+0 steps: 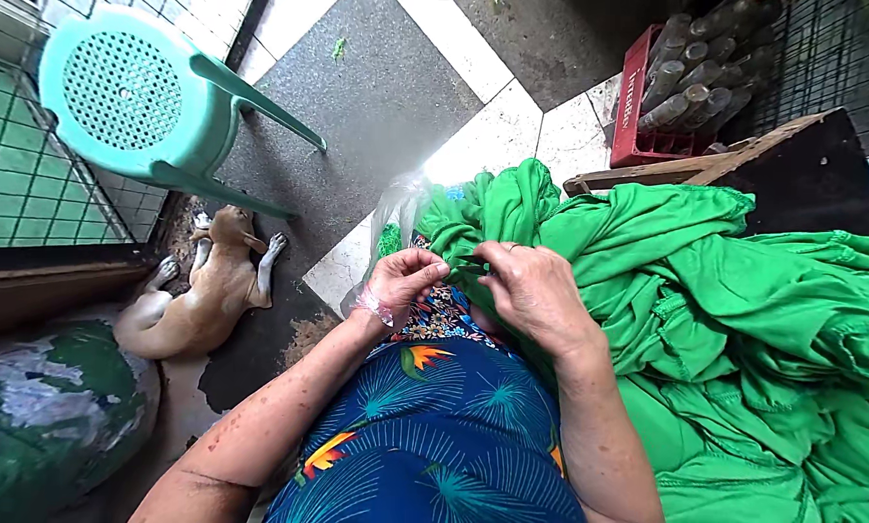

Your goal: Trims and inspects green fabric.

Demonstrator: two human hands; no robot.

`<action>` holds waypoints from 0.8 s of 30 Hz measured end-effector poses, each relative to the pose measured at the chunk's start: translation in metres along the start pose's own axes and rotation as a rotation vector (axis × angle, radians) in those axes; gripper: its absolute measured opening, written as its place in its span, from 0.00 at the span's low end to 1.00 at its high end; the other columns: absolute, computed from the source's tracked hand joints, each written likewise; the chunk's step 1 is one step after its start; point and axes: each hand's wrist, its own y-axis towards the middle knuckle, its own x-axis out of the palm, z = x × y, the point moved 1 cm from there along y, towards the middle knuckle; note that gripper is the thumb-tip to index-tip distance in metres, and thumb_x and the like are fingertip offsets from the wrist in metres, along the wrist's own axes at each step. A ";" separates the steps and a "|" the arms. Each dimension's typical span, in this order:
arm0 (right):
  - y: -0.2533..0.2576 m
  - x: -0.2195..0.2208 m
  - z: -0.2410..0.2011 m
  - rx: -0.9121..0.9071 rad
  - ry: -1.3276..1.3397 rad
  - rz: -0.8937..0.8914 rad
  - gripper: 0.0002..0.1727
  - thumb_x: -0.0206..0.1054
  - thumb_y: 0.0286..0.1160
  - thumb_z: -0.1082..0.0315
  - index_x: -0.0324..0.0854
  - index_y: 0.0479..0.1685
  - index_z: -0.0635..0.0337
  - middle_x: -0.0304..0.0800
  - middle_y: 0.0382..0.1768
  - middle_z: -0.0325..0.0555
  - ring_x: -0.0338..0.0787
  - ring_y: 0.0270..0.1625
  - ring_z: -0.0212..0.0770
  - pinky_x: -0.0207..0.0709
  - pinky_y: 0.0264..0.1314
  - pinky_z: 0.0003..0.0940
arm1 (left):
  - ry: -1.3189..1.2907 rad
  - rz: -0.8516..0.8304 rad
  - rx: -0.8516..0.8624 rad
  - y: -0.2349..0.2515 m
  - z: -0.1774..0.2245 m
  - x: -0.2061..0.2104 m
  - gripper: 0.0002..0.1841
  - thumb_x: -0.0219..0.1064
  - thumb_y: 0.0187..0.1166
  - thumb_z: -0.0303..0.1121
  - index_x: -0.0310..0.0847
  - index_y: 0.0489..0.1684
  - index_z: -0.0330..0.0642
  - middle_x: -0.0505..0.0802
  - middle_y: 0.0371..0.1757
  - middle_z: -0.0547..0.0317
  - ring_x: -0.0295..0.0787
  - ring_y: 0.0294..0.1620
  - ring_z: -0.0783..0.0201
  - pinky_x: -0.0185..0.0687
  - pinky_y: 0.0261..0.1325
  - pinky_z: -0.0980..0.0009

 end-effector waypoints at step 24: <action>0.004 0.029 0.006 -0.095 0.047 0.007 0.07 0.71 0.70 0.73 0.89 0.44 0.59 0.87 0.26 0.50 0.90 0.31 0.51 0.77 0.33 0.47 | 0.063 0.019 0.160 -0.007 -0.021 -0.002 0.08 0.70 0.73 0.18 0.89 0.33 0.43 0.90 0.23 0.73 0.78 0.19 0.83 0.75 0.24 0.86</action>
